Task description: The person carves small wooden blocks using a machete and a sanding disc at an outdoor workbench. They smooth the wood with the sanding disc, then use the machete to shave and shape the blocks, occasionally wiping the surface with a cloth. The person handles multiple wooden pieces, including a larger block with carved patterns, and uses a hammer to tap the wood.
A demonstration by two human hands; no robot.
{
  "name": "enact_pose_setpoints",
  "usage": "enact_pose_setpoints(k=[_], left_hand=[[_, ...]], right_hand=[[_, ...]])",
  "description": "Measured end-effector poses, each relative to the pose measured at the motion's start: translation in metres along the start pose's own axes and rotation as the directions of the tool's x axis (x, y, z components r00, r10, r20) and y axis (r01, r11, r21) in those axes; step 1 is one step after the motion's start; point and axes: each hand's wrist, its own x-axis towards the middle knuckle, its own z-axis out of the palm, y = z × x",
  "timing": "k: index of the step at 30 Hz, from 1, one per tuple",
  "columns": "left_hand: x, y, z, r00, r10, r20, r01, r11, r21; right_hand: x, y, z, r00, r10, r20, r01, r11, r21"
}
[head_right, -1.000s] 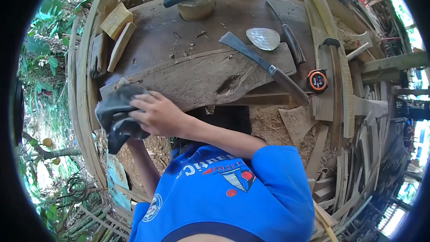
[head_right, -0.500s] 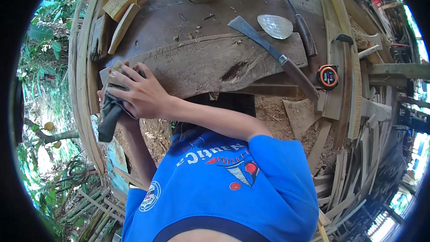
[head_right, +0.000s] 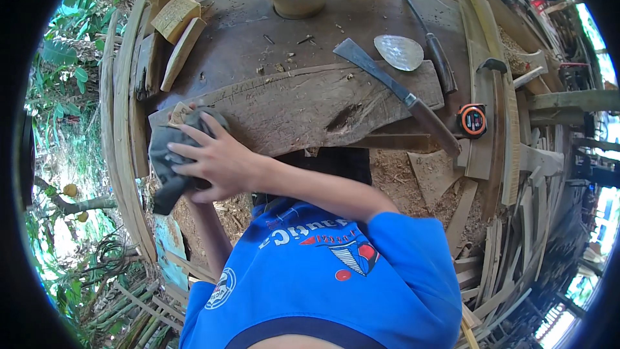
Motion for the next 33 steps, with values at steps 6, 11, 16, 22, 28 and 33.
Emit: enact_pose_setpoints(k=[6, 11, 16, 22, 28, 33], left_hand=[[0.028, 0.007, 0.046, 0.931, -0.141, -0.337, 0.283, 0.861, 0.422], [0.006, 0.064, 0.052, 0.662, 0.425, -0.618, 0.375, 0.526, 0.763], [-0.015, 0.109, 0.021, 0.627, 0.446, -0.638, 0.331, 0.589, 0.737], [-0.031, 0.085, 0.009, 0.671, 0.354, -0.651, 0.216, 0.747, 0.629], [-0.063, 0.079, 0.041, 0.539, 0.354, -0.764, 0.293, 0.772, 0.564], [-0.129, 0.096, 0.023, 0.671, 0.238, -0.703, 0.236, 0.829, 0.506]], right_hand=[[-0.047, 0.009, -0.036, 0.991, 0.020, 0.131, -0.051, 0.970, 0.238], [-0.051, 0.031, -0.116, 0.922, 0.215, -0.322, -0.259, 0.961, -0.101], [-0.063, 0.045, -0.086, 0.862, 0.383, -0.331, -0.481, 0.823, -0.301], [-0.033, 0.000, -0.078, 0.934, 0.241, 0.263, -0.346, 0.788, 0.509], [-0.046, 0.037, -0.083, 0.843, 0.425, -0.329, -0.525, 0.782, -0.336], [-0.025, 0.007, -0.068, 0.939, 0.149, 0.310, -0.330, 0.640, 0.694]])
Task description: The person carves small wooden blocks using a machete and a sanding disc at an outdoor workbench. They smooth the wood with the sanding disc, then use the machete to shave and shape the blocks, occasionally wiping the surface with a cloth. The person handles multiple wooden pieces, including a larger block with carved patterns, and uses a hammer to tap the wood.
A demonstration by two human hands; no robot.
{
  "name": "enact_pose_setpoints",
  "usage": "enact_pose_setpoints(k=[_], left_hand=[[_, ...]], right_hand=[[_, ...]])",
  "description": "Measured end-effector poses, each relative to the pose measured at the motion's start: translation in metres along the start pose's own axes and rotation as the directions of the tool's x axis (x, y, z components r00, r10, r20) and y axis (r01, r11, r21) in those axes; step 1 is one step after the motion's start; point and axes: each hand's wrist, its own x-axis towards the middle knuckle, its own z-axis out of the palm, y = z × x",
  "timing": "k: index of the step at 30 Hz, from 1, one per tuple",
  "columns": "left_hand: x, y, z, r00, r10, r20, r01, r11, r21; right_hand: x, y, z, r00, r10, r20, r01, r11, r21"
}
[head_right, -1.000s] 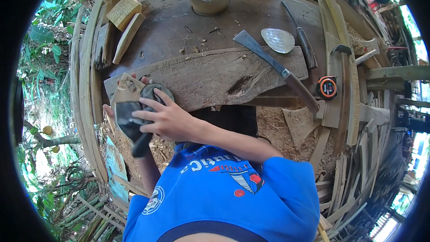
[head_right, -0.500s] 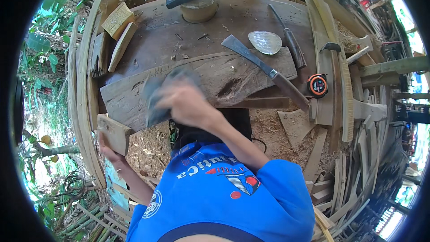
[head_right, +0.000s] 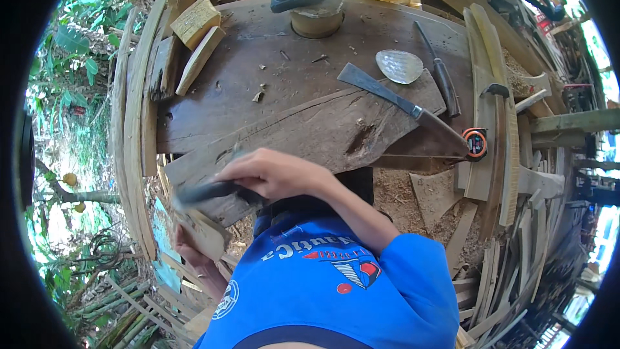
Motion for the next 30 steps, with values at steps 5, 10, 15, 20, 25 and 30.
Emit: enact_pose_setpoints(k=[5, 10, 15, 20, 25, 30], left_hand=[[-0.016, 0.001, -0.046, 0.998, -0.061, 0.011, 0.061, 0.997, 0.050], [-0.019, 0.024, -0.029, 0.964, -0.229, 0.134, 0.211, 0.968, 0.137], [-0.016, 0.011, -0.049, 0.982, -0.161, 0.102, 0.156, 0.986, 0.057], [-0.008, 0.007, -0.055, 0.993, -0.115, 0.029, 0.110, 0.986, 0.128], [-0.010, 0.014, -0.051, 0.977, -0.214, 0.020, 0.207, 0.962, 0.177], [-0.010, -0.012, -0.097, 0.995, -0.090, -0.051, 0.094, 0.993, 0.069]], right_hand=[[0.021, -0.002, -0.057, 0.701, -0.259, -0.665, -0.443, 0.573, -0.690], [0.053, 0.047, -0.017, 0.984, 0.082, -0.158, -0.159, 0.807, -0.569], [0.082, 0.028, -0.041, 0.991, -0.136, -0.016, 0.125, 0.942, -0.310], [0.114, 0.080, -0.026, 0.785, -0.255, -0.565, -0.377, 0.527, -0.762], [0.128, 0.066, 0.032, 0.884, 0.035, 0.466, 0.039, 0.988, -0.149], [0.138, 0.063, 0.010, 0.881, -0.307, -0.361, 0.082, 0.849, -0.523]])
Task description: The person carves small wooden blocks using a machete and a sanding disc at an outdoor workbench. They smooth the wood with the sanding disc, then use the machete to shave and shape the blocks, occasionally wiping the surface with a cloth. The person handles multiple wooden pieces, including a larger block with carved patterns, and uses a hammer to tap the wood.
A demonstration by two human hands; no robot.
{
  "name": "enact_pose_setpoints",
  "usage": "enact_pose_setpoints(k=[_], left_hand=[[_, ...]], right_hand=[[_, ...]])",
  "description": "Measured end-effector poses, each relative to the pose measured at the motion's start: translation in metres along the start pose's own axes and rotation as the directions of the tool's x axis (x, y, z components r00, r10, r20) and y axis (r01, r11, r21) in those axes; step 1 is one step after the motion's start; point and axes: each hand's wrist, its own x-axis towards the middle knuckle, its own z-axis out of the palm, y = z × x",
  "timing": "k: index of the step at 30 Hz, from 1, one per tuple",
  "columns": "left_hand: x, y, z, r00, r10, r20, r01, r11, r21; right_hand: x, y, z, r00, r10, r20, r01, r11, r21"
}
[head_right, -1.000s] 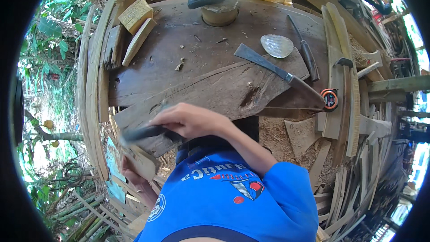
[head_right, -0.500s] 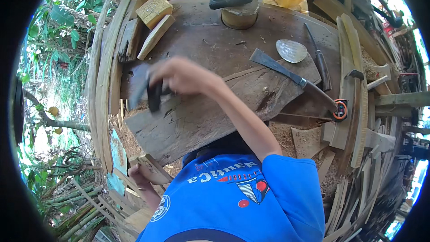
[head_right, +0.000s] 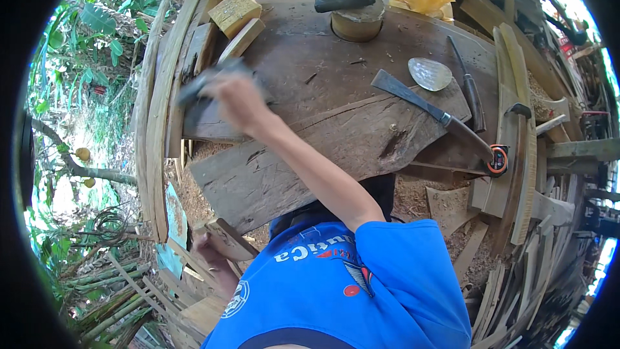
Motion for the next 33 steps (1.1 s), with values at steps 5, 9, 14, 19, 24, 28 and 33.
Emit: enact_pose_setpoints(k=[5, 9, 14, 19, 24, 28, 33], left_hand=[[0.006, 0.004, 0.054, 0.996, 0.075, 0.047, -0.074, 0.997, -0.019], [0.017, 0.009, 0.109, 0.993, 0.117, -0.024, -0.118, 0.993, -0.016], [0.032, 0.031, 0.180, 0.982, 0.184, -0.031, -0.174, 0.964, 0.200], [0.059, 0.030, 0.204, 0.995, 0.097, -0.031, -0.095, 0.994, 0.060], [0.058, 0.029, 0.199, 0.992, 0.127, -0.028, -0.128, 0.991, -0.050], [0.027, 0.040, 0.208, 0.951, 0.143, -0.276, -0.144, 0.989, 0.014], [0.011, 0.065, 0.178, 0.895, 0.357, -0.267, -0.395, 0.913, -0.103]], right_hand=[[-0.042, 0.002, -0.036, 0.917, 0.223, 0.330, -0.219, 0.974, -0.051], [-0.052, -0.028, -0.074, 0.973, 0.004, 0.230, -0.081, 0.943, 0.324], [-0.071, -0.065, -0.147, 0.955, -0.035, -0.294, -0.039, 0.970, -0.242], [-0.127, -0.056, -0.176, 0.626, -0.071, -0.777, -0.392, 0.832, -0.392], [-0.136, -0.051, -0.107, 0.923, 0.315, -0.223, -0.363, 0.514, -0.777], [-0.124, -0.072, -0.085, 0.821, -0.016, 0.571, -0.089, 0.984, 0.156], [-0.105, -0.074, -0.139, 0.991, -0.076, -0.107, 0.055, 0.981, -0.185]])
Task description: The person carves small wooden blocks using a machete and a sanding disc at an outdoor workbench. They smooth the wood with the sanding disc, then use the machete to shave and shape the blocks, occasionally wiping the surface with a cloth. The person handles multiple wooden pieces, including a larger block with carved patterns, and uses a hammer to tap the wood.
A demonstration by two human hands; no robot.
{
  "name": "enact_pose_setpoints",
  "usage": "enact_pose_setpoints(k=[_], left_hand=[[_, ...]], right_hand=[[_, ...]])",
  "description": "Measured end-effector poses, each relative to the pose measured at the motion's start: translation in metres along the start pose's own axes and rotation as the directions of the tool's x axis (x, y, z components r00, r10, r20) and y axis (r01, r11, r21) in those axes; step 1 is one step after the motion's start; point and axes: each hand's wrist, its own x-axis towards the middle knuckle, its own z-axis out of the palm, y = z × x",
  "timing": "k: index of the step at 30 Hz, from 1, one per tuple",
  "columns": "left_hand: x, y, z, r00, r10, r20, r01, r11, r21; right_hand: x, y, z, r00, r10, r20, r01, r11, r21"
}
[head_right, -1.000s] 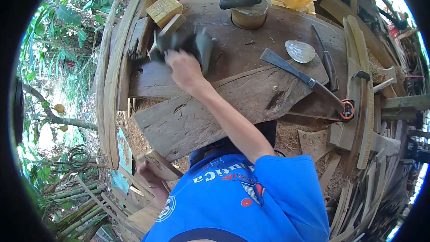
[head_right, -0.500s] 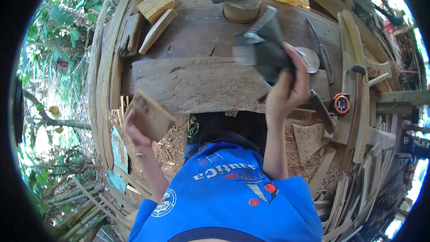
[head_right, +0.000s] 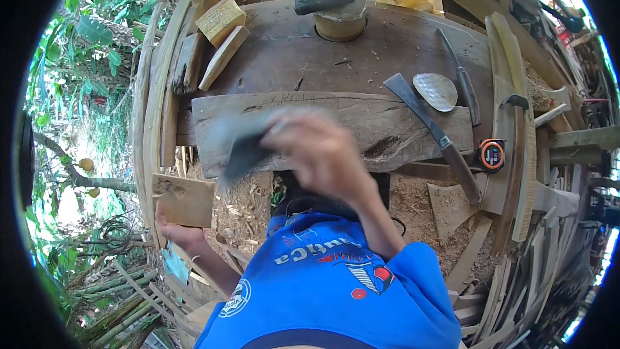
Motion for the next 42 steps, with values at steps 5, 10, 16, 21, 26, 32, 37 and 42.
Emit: enact_pose_setpoints(k=[5, 10, 16, 21, 26, 32, 37, 42], left_hand=[[0.002, 0.004, 0.050, 0.947, 0.138, 0.291, -0.223, 0.933, 0.282], [-0.010, -0.044, 0.123, 0.695, 0.123, 0.708, -0.585, 0.670, 0.458], [-0.008, -0.074, 0.134, 0.464, 0.083, 0.882, -0.626, 0.735, 0.260], [-0.014, -0.051, 0.157, 0.576, 0.170, 0.799, -0.692, 0.622, 0.367], [0.012, -0.036, 0.129, 0.707, 0.015, 0.707, -0.480, 0.745, 0.464], [0.003, -0.047, 0.087, 0.711, -0.105, 0.696, -0.393, 0.761, 0.516], [0.011, -0.067, 0.080, 0.771, -0.073, 0.633, -0.325, 0.809, 0.490], [0.032, -0.070, 0.094, 0.818, -0.064, 0.572, -0.225, 0.880, 0.420]], right_hand=[[-0.033, 0.032, 0.023, 0.956, 0.290, 0.033, -0.241, 0.848, -0.472], [-0.021, -0.023, 0.033, 0.798, -0.293, 0.527, -0.080, 0.814, 0.575], [0.034, -0.042, 0.041, 0.947, -0.112, -0.302, 0.165, 0.974, 0.157], [-0.024, -0.047, 0.090, 0.675, -0.385, 0.629, 0.085, 0.888, 0.452], [-0.015, -0.034, 0.014, 0.914, -0.209, 0.349, 0.051, 0.910, 0.412], [-0.049, 0.028, -0.051, 0.695, 0.481, -0.534, -0.403, 0.876, 0.265], [-0.047, 0.028, 0.013, 0.939, 0.333, -0.083, -0.327, 0.797, -0.508], [-0.039, -0.006, 0.039, 0.775, -0.004, 0.632, -0.425, 0.736, 0.526]])
